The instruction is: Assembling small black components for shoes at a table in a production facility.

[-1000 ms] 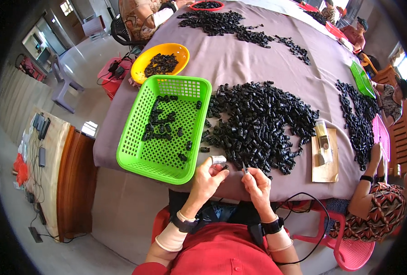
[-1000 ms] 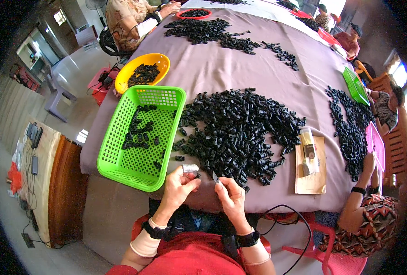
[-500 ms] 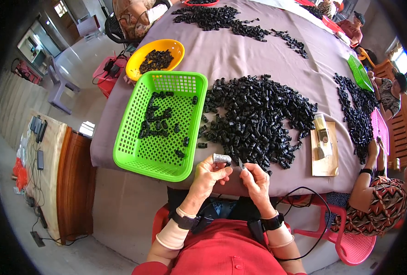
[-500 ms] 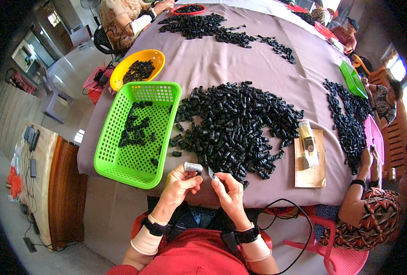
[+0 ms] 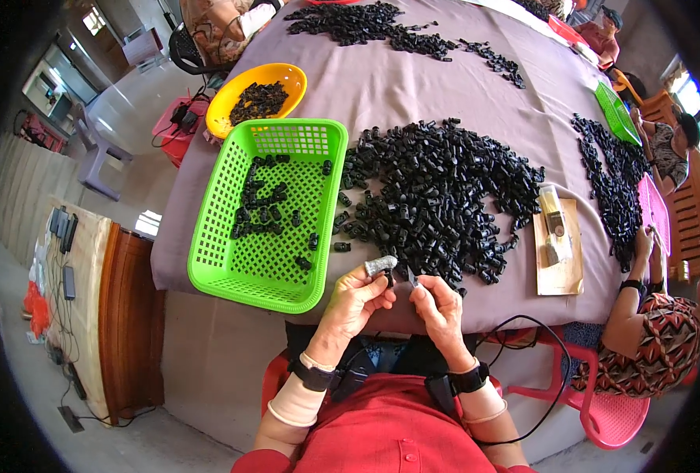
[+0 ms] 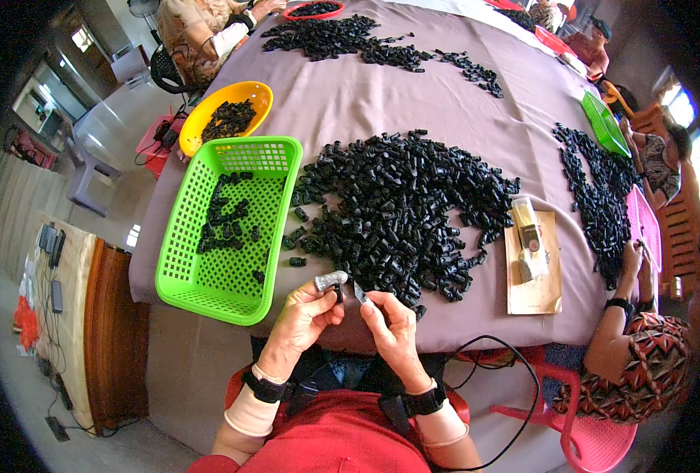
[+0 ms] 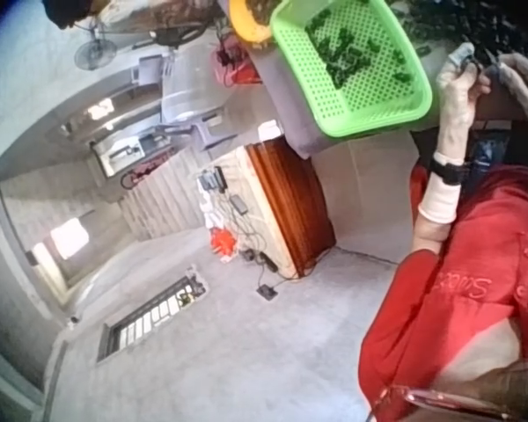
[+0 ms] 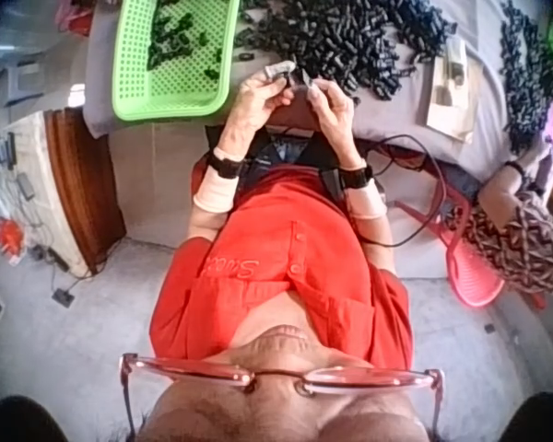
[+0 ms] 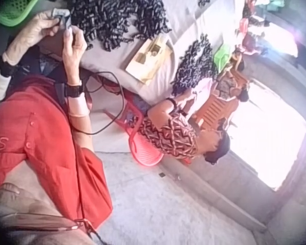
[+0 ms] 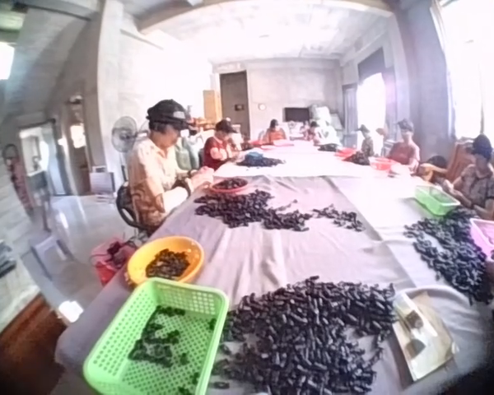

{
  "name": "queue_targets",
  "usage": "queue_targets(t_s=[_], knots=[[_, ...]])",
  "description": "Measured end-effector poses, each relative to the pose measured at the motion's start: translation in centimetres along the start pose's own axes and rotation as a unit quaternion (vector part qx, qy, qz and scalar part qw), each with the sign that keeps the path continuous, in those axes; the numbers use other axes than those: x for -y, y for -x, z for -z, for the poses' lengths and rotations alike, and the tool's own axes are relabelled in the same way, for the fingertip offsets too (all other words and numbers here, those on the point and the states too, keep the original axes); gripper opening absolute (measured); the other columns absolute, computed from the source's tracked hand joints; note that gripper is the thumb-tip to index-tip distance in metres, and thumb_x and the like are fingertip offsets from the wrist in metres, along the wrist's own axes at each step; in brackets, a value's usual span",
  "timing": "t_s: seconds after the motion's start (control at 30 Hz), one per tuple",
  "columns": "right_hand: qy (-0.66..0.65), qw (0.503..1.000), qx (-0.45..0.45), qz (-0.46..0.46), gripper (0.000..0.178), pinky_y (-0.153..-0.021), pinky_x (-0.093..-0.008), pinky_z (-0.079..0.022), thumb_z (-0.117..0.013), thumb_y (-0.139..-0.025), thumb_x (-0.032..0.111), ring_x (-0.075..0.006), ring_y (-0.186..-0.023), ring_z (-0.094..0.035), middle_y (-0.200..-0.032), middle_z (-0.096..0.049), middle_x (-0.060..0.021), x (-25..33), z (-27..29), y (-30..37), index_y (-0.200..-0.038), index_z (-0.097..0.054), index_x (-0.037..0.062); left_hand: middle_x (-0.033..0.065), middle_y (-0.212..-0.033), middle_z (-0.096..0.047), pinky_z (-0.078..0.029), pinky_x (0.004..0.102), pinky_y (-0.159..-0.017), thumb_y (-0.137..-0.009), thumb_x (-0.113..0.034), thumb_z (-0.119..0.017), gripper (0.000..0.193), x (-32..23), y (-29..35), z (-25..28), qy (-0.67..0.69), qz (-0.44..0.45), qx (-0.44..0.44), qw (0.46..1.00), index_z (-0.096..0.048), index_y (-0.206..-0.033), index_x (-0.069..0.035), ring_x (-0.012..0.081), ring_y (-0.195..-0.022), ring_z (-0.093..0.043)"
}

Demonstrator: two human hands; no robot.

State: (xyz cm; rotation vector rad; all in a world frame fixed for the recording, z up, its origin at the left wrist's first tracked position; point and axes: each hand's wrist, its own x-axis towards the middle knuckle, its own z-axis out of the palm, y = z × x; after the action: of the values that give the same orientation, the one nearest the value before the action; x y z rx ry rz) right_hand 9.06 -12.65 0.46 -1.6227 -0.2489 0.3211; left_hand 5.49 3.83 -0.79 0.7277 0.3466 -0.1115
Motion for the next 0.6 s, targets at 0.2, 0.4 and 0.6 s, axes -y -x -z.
queue_targets(t_s=[0.2, 0.4, 0.6], knots=[[0.09, 0.992, 0.038, 0.083, 0.015, -0.06, -0.0239, -0.044, -0.061, -0.084, 0.012, -0.0107, -0.066, -0.056, -0.073, -0.06, -0.0047, 0.62, 0.02, -0.23, -0.093, -0.062, -0.0005, 0.0028, -0.082, -0.063, -0.047, 0.021, -0.059, -0.087, -0.006, -0.056, 0.025, 0.2, -0.14, 0.38, 0.038, 0.015, 0.007, 0.999, -0.059, -0.112, -0.007, 0.0096, -0.064, -0.057], [0.147, 0.979, 0.049, 0.136, 0.018, -0.06, -0.0283, -0.046, -0.064, -0.08, 0.011, -0.0204, -0.065, -0.06, -0.075, -0.06, -0.0103, 0.78, -0.19, -0.39, -0.094, -0.063, 0.0002, 0.0026, -0.079, -0.062, -0.048, 0.0208, -0.057, -0.088, -0.008, -0.056, 0.023, 0.13, 0.04, 0.2, 0.036, 0.027, 0.015, 0.999, -0.059, -0.11, -0.004, 0.0093, -0.062, -0.057], [0.144, 0.977, 0.052, 0.147, 0.021, -0.06, -0.029, -0.047, -0.064, -0.081, 0.011, -0.0213, -0.067, -0.06, -0.076, -0.06, -0.011, 0.61, -0.36, -0.43, -0.098, -0.063, 0.0001, 0.0026, -0.078, -0.062, -0.046, 0.0205, -0.056, -0.088, -0.009, -0.056, 0.023, 0.25, 0.09, -0.04, 0.036, 0.033, 0.03, 0.998, -0.059, -0.11, -0.003, 0.0088, -0.061, -0.056]])
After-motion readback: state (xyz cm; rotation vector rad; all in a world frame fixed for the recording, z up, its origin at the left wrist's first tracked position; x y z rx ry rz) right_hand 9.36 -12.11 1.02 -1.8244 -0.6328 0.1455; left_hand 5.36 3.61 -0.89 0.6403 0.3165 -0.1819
